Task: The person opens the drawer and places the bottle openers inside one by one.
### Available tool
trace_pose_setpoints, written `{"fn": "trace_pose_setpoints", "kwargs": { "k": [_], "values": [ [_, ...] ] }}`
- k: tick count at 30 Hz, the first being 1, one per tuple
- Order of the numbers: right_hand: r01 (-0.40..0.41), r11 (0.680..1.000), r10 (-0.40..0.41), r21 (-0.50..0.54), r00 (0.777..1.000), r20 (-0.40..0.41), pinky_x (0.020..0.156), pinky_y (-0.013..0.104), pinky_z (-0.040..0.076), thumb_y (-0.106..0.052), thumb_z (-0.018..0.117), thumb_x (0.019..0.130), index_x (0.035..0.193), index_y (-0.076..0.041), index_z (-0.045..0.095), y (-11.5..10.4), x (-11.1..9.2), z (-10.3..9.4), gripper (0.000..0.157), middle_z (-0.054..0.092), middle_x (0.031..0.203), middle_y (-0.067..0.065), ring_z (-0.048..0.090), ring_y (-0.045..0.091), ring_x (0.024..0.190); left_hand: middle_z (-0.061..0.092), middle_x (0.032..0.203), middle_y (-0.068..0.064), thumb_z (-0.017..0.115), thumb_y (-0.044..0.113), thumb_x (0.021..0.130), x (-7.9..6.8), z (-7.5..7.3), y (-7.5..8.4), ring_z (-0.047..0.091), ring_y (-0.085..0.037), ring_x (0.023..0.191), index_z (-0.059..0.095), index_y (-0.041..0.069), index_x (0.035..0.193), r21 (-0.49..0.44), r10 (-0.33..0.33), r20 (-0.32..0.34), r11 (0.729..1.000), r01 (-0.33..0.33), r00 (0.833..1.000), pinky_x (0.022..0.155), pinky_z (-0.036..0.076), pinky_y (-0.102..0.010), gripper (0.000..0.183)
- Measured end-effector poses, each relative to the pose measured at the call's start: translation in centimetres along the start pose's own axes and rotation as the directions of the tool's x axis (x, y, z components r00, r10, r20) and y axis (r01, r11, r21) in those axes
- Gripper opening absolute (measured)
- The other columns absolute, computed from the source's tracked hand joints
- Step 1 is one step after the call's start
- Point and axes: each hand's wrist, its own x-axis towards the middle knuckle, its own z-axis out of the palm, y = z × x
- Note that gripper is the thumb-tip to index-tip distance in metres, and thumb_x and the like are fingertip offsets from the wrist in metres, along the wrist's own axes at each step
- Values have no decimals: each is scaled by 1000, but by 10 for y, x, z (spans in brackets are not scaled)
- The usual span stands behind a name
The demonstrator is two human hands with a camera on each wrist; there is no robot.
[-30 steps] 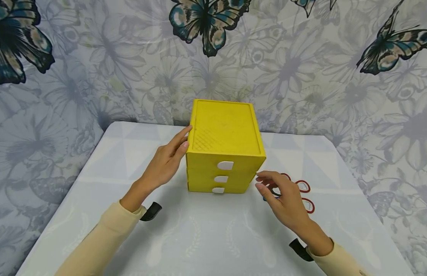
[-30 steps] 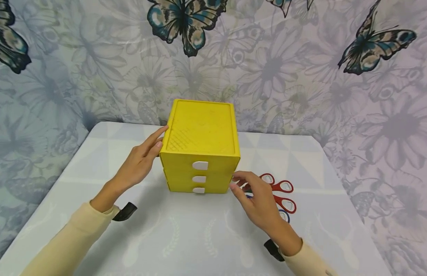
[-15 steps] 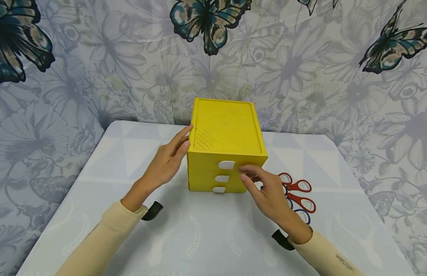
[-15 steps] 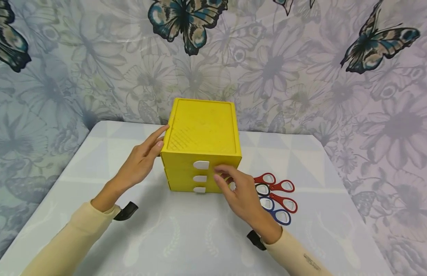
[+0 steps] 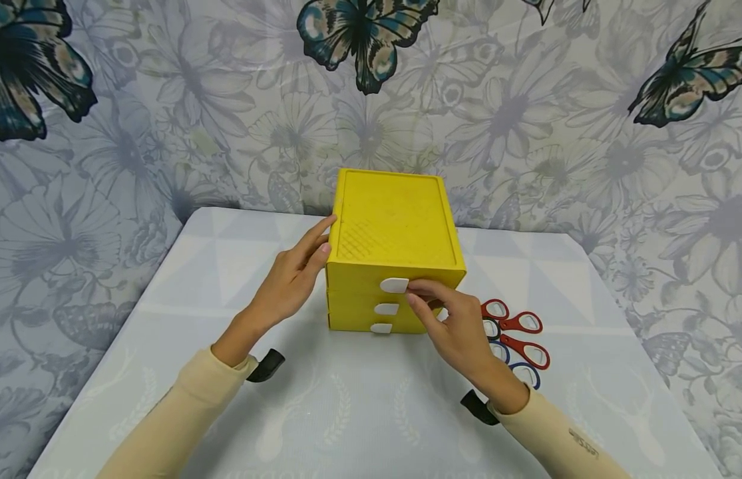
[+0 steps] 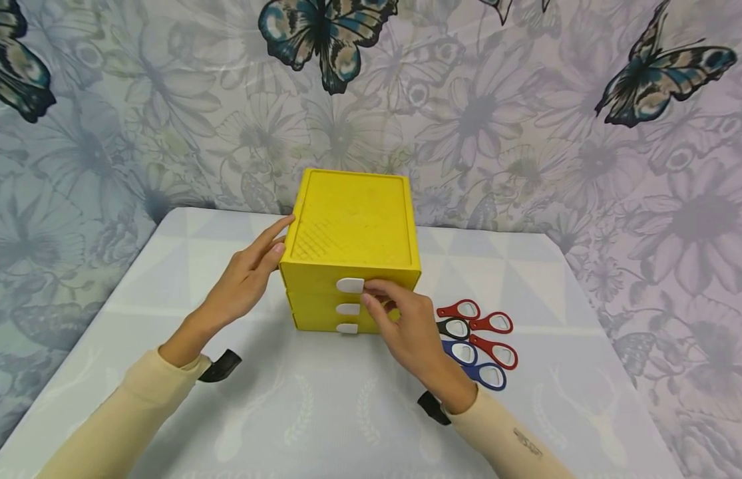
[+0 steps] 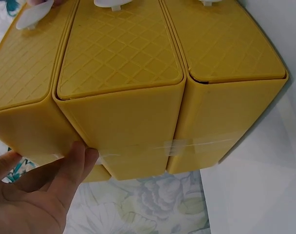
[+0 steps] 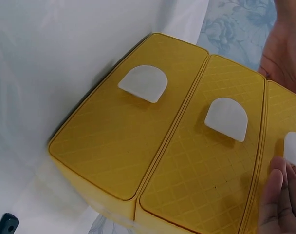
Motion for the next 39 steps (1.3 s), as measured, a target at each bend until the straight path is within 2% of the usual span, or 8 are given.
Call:
{"fn": "trace_pose_setpoints", "kwargs": {
  "k": [13, 21, 27, 32, 39],
  "values": [
    [-27, 1000, 27, -16, 999, -23, 67, 21, 59, -8, 76, 89, 102, -9, 77, -7, 4, 1, 13, 76, 90, -1, 69, 7, 74, 46, 153, -17, 36, 40, 110, -1, 3, 0, 58, -33, 129, 25, 39, 158, -41, -34, 4, 999, 34, 999, 103, 51, -54, 50],
    [-70, 997, 70, 22, 997, -24, 59, 23, 59, -8, 75, 90, 97, -7, 77, -9, 5, 3, 8, 74, 80, 3, 66, 6, 61, 44, 154, -16, 36, 39, 110, -2, 3, -1, 54, -32, 134, 25, 40, 158, -53, -47, 7, 997, 48, 999, 105, 49, -55, 50],
    [-67, 997, 68, 27, 997, -28, 56, 22, 58, -10, 77, 89, 95, -10, 78, -13, 0, 0, 6, 73, 74, 0, 63, 5, 56, 43, 155, -15, 36, 41, 110, -2, 2, 1, 53, -34, 134, 24, 42, 158, -47, -60, 10, 997, 60, 998, 106, 47, -57, 50],
    [-48, 998, 49, 39, 998, -37, 57, 19, 57, -8, 77, 89, 94, -11, 79, -14, -6, 0, 6, 74, 75, 2, 64, 8, 55, 43, 155, -15, 36, 44, 109, -2, 1, 2, 60, -34, 126, 24, 43, 158, -45, -64, 11, 997, 64, 998, 104, 49, -58, 50],
    [-30, 999, 32, 35, 998, -55, 57, 18, 56, -8, 76, 89, 94, -13, 79, -21, -16, -1, 8, 71, 69, -6, 63, 3, 55, 45, 154, -12, 36, 47, 108, -2, 0, 3, 68, -32, 115, 24, 44, 157, -54, -68, 21, 996, 69, 997, 102, 51, -57, 51]
  ]
}}
